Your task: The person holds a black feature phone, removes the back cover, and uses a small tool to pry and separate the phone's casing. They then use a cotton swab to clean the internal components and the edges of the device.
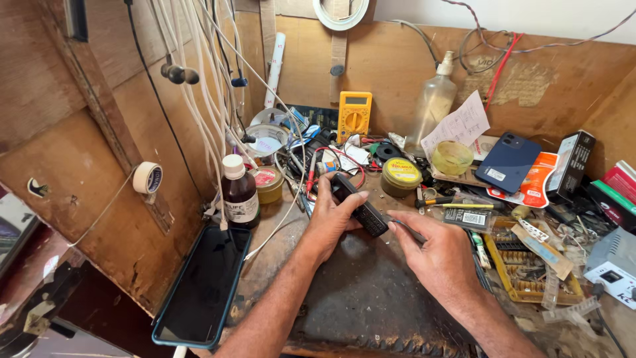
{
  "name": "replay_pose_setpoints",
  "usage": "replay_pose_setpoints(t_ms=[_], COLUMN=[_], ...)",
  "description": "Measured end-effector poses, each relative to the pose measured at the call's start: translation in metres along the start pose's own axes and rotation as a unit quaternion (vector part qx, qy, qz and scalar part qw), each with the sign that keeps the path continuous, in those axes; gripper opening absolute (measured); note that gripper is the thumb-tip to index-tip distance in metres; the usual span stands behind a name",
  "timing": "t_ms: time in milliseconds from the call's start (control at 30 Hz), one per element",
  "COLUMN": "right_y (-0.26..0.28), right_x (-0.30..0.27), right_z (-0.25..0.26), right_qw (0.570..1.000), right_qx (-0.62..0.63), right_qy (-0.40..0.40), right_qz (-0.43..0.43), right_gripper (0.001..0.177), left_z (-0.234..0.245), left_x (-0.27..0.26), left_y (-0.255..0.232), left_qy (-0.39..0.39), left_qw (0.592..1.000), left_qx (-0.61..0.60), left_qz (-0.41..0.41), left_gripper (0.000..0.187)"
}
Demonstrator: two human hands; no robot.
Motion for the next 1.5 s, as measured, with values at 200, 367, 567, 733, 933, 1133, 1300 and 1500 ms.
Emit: replay_pose_setpoints(t_ms=[200,367,567,733,933,1133,1300,1500], right_y=[0.013,0.026,0.028,0.029,0.025,-0.009,-0.036,-0.037], right_x=[-0.006,-0.010,-0.011,-0.011,-0.011,0.005,0.022,0.026], right_z=[0.006,0.003,0.002,0.000,-0.001,-0.006,-0.019,-0.015], right_qw=[0.997,0.990,0.984,0.976,0.978,0.997,0.976,0.980], right_qx=[-0.057,-0.103,-0.124,-0.142,-0.120,0.061,0.188,0.149], right_qy=[-0.037,-0.057,-0.072,-0.079,-0.081,-0.011,0.089,0.105], right_qz=[0.045,0.081,0.107,0.148,0.152,0.044,-0.068,-0.081], right_gripper=[0.022,0.020,0.019,0.020,0.021,0.020,0.017,0.018], left_z=[-0.002,-0.002,-0.003,-0.004,-0.005,-0.005,-0.003,-0.004], left_x=[-0.002,-0.002,-0.001,-0.001,-0.001,-0.002,-0.002,-0.002], left_y=[-0.001,-0.002,-0.002,-0.001,-0.002,-0.004,0.000,0.002], left_qy=[-0.005,-0.006,-0.012,-0.020,-0.027,-0.018,-0.006,0.009], left_qw=[1.000,1.000,0.999,0.999,0.999,0.999,1.000,0.999], left_qx=[0.028,0.024,0.031,0.026,0.022,0.027,-0.001,-0.019], left_qz=[0.005,0.000,-0.003,-0.004,-0.011,-0.013,-0.011,-0.030], left_gripper=[0.065,0.066,0.065,0.064,0.061,0.066,0.070,0.067])
Point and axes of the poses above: each hand's wrist, its own x-axis towards the middle knuckle, its own z-axis out of the back of the hand, y = z × x, the point moved 8 cm from there along x, towards the middle knuckle, and after that the axes turned 15 degrees about y, right-handed, at the moved point
